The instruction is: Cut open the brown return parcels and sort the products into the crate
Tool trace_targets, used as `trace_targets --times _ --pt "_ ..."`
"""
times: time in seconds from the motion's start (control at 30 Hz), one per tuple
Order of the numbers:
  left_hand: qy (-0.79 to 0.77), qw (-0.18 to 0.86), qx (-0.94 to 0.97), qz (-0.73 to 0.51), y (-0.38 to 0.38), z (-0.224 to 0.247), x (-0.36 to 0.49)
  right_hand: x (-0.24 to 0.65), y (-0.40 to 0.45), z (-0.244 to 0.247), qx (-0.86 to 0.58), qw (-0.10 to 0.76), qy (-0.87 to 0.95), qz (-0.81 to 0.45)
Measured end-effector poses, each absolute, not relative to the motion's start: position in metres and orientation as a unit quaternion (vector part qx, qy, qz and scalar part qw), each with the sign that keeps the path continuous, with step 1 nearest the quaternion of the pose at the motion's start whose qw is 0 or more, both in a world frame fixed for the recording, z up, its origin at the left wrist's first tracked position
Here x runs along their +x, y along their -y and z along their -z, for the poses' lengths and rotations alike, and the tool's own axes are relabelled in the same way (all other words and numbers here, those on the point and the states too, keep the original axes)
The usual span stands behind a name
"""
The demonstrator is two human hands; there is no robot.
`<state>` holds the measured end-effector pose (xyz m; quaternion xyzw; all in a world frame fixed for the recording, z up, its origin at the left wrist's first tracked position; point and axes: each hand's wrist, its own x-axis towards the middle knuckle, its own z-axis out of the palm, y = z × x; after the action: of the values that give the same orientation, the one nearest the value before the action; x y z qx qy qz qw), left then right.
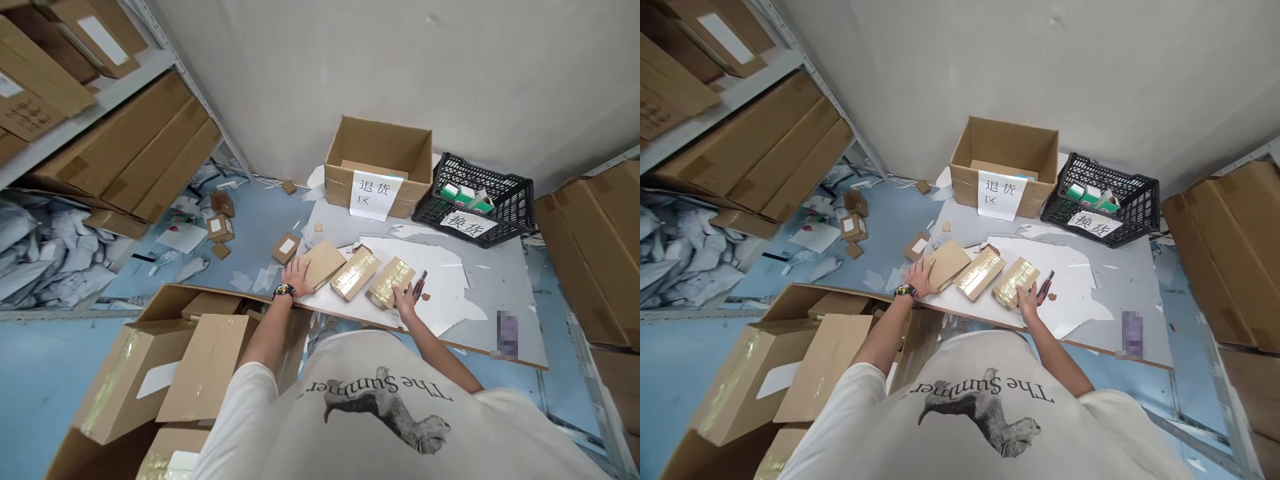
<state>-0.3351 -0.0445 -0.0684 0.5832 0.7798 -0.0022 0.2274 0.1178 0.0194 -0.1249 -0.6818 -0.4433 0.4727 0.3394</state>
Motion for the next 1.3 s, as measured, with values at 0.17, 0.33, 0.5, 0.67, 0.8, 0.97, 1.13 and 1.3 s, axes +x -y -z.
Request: trace_targets --times 0.17,0.33,0.5,0.67,0.8,0.97,1.13,1.3 --pt "-0.798 0.205 0.565 -0.039 0.057 0.080 -0.329 0.109 -0.006 0.126 -0.706 0.330 0.403 -0.480" --pt "-0.819 0.205 0.524 -0.113 0.080 0.090 -0.332 0.097 -0.004 0.123 -0.726 0.309 0.401 -0.465" --pt "-0.792 0.383 0.406 -0.247 0.077 0.098 -0.358 0.090 -0.008 0.118 -0.737 0.298 0.405 -0.453" --pt "-0.699 0.562 0.297 -0.327 0.070 0.105 -0.369 0.092 -0.006 0.112 -0.744 0.285 0.402 -0.452" --pt "-0.681 0.592 0.257 -0.347 0.070 0.107 -0.369 0.093 -0.003 0.106 -0.735 0.295 0.426 -0.438" --pt "-0.667 0.618 0.236 -0.343 0.075 0.109 -0.378 0.087 -0.004 0.101 -0.733 0.300 0.442 -0.422" --pt "-0.723 0.562 0.244 -0.320 0.072 0.104 -0.381 0.082 -0.007 0.100 -0.736 0.284 0.420 -0.449" --pt "-0.723 0.513 0.351 -0.302 0.056 0.091 -0.377 0.076 -0.012 0.101 -0.689 0.290 0.438 -0.499"
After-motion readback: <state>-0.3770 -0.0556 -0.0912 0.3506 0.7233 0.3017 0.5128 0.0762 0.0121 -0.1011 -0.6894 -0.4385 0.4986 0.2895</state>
